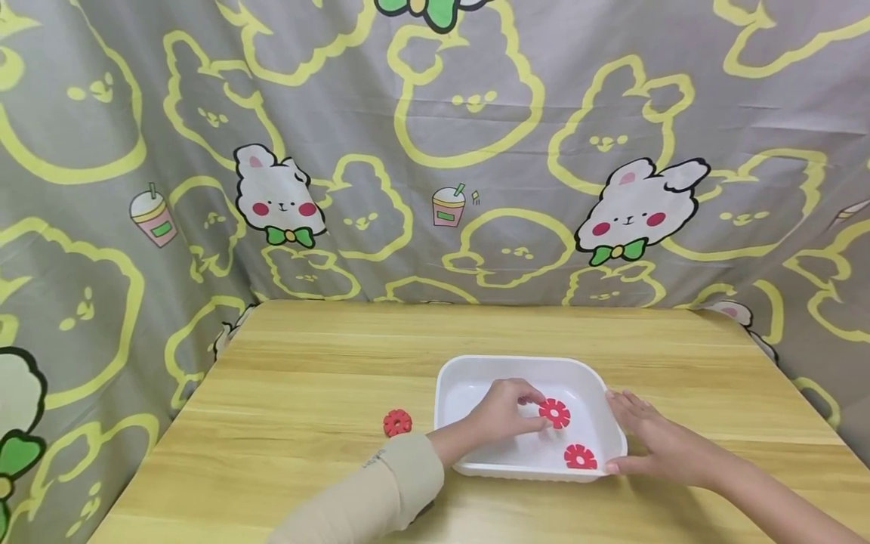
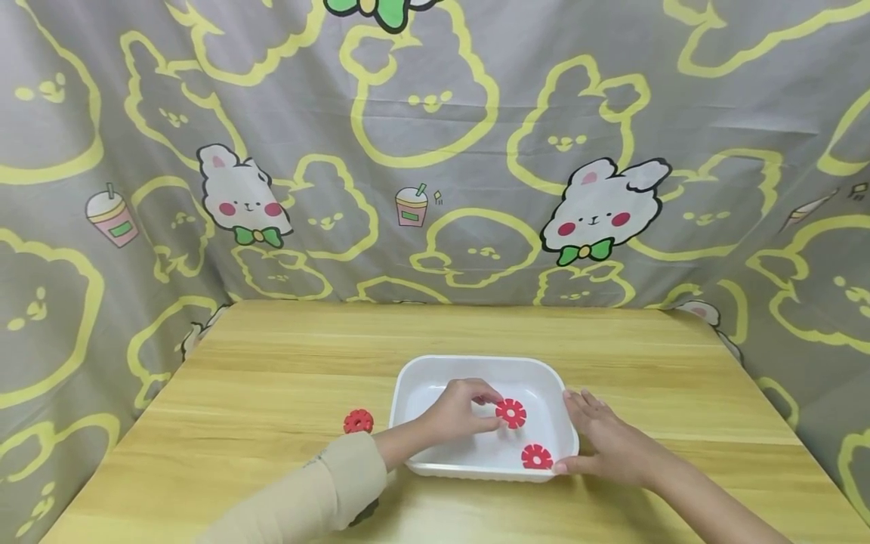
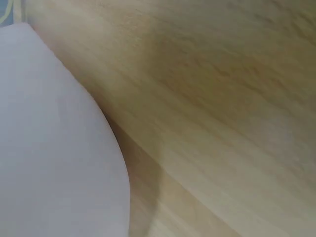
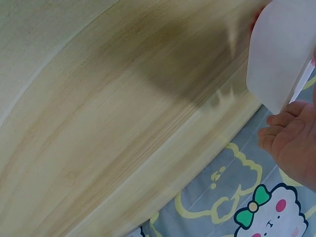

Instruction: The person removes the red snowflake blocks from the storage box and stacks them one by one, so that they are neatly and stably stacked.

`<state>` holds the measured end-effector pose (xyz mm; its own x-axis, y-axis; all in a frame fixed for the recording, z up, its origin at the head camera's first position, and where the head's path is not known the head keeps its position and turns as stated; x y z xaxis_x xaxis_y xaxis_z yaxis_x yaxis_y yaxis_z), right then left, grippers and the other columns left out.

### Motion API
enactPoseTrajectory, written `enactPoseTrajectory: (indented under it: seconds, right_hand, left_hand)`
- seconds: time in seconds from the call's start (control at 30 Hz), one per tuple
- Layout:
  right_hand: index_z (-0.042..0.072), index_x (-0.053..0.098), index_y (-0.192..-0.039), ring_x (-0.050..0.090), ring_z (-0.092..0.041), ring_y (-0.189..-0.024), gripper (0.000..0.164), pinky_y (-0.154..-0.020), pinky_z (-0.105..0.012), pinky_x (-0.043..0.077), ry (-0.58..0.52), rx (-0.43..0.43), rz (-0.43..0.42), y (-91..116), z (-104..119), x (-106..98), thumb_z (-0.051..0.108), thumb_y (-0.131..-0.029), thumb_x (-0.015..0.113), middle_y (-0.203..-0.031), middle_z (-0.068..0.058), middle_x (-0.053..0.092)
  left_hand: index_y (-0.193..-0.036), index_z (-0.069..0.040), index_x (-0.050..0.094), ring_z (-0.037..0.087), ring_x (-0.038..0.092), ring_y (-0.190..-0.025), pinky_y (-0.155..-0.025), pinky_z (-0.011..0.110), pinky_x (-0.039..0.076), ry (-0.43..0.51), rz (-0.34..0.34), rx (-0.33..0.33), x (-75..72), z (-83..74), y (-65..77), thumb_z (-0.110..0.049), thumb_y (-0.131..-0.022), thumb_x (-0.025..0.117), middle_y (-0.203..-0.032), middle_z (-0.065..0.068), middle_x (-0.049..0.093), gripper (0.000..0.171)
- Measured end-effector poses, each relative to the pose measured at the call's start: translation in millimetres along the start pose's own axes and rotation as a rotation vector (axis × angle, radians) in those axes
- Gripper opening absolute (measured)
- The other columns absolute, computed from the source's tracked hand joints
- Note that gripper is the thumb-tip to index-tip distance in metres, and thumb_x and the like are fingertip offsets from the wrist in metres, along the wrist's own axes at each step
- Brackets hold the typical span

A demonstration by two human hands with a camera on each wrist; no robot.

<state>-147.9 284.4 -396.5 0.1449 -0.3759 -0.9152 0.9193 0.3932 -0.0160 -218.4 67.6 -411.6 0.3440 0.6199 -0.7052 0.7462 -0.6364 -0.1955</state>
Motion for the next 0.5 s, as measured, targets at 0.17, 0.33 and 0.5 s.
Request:
enactPoseTrajectory:
  seconds: [0.17, 0.33, 0.5]
  right_hand:
    - [-0.014, 0.034, -0.135, 0.028, -0.056, -0.127, 0.1, -0.104, -0.01, -0.003, -0.013, -0.008, -0.005, 1.6, -0.5, 1.7, 0.053, -0.07, 0.07, -0.141, -0.033, 0.033]
    - [-0.013, 0.034, -0.136, 0.029, -0.055, -0.127, 0.101, -0.106, -0.052, 0.018, -0.002, 0.006, -0.002, 0.7, -0.4, 0.6, 0.054, -0.069, 0.07, -0.142, -0.032, 0.033]
    - [-0.014, 0.033, -0.136, 0.028, -0.056, -0.127, 0.1, -0.105, -0.01, -0.006, -0.012, -0.008, -0.01, 0.3, -0.6, 1.8, 0.052, -0.07, 0.07, -0.141, -0.033, 0.033]
  left_hand:
    - [-0.098, -0.003, 0.07, 0.01, 0.063, -0.085, -0.077, 0.01, 0.048, 0.011, -0.017, 0.022, -8.5, 0.8, 6.0, -0.017, -0.076, 0.076, -0.092, 0.004, 0.07, 0.026]
    - [-0.098, -0.003, 0.07, 0.015, 0.064, -0.086, -0.077, 0.01, 0.048, 0.01, -0.03, 0.051, -18.0, 2.3, 13.2, -0.017, -0.076, 0.076, -0.091, 0.005, 0.071, 0.027]
    - [-0.097, -0.003, 0.07, 0.019, 0.064, -0.087, -0.079, 0.013, 0.05, 0.037, -0.058, 0.079, -28.5, 6.8, 21.9, -0.015, -0.075, 0.076, -0.092, 0.007, 0.071, 0.026]
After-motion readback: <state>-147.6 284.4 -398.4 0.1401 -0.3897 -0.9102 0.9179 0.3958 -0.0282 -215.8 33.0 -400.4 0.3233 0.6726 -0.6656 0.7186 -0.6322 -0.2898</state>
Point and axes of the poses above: each hand's wrist, its own y-axis away from the middle knuckle, its own x-axis out of the palm, z = x × y, the point moved 3 cm from there along -y, towards the middle knuckle
